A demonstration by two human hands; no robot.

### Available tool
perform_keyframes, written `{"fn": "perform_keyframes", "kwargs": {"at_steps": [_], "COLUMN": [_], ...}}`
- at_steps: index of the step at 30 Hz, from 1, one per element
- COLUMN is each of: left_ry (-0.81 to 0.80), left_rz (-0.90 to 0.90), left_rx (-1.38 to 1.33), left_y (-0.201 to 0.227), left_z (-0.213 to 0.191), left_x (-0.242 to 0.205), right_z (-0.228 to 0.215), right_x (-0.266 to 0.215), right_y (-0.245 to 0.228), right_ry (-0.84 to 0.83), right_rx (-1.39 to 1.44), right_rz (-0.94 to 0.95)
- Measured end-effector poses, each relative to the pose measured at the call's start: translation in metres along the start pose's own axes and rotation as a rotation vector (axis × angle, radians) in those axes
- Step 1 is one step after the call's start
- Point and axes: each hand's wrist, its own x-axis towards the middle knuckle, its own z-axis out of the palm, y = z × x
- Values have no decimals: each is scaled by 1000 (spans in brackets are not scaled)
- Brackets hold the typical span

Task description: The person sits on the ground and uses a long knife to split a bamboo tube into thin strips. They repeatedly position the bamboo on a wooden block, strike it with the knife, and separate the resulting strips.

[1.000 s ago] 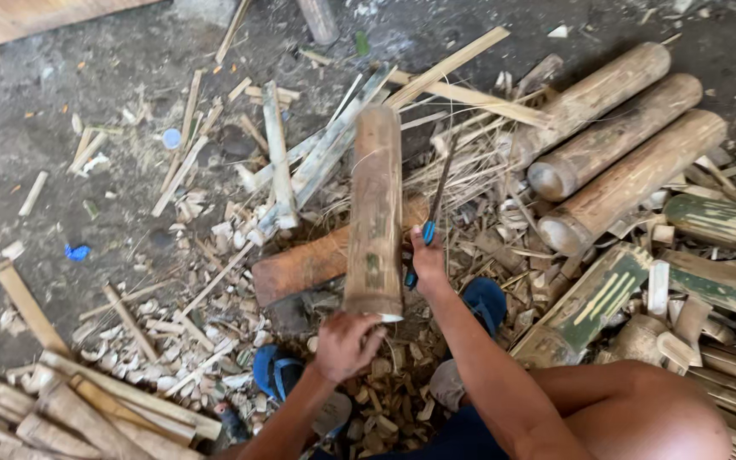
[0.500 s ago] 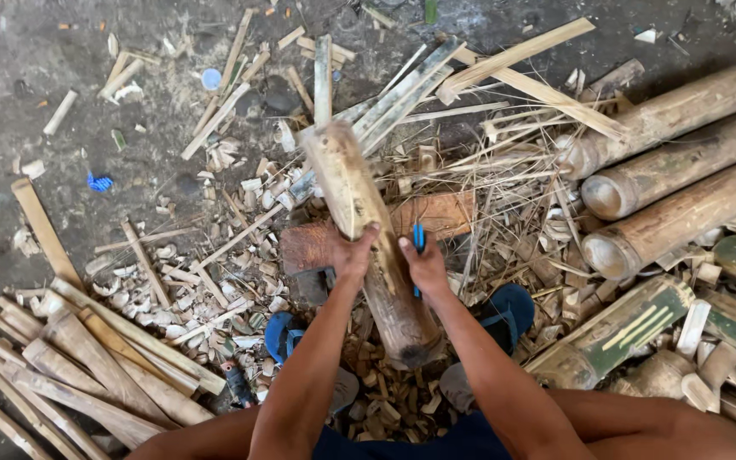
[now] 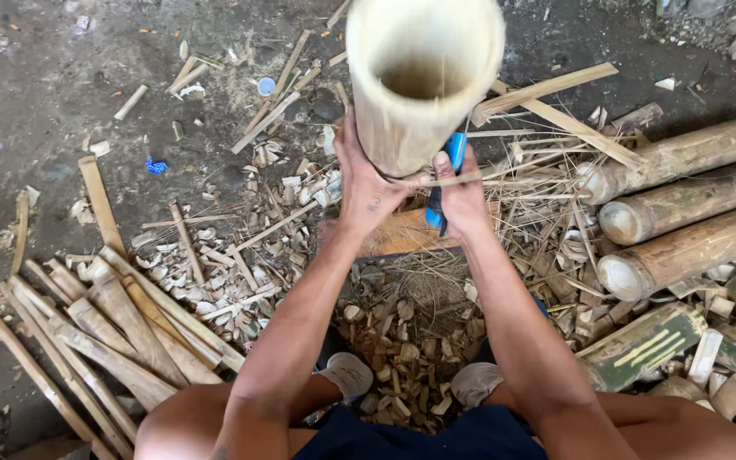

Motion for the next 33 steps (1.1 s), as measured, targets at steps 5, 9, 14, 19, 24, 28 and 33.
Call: {"fn": "perform_keyframes", "kwargs": {"at_steps": [5,9,14,19,24,28,33], "left_ry": [-161,-175,-214,-225,-256,-282,-353], "left_rz": [36,-38,-46,52,-35,-71,-166], "left_rx": [18,-136,-40,53,111,148,146], "left_y": [-13,-11,1,3,4,8,6], "left_z": [-16,-35,-54,-55,-46,-37,-35], "left_x": [-22,-31,-24,-20,-29,-12,1], "right_z": [-6,-8,-6,-2,-10,-11,0], "right_x": [-9,-25,-25,-53,-119,-126,-127], "right_y": [35,50,45,19,-30,-59,-96], "right_ry": [-72,-60,-167,-105,-67,-134,-164], "right_rx": [131,20,3,-545,-710,-842,-955], "right_rz": [14,195,59,35,-155,-181,-50]}}
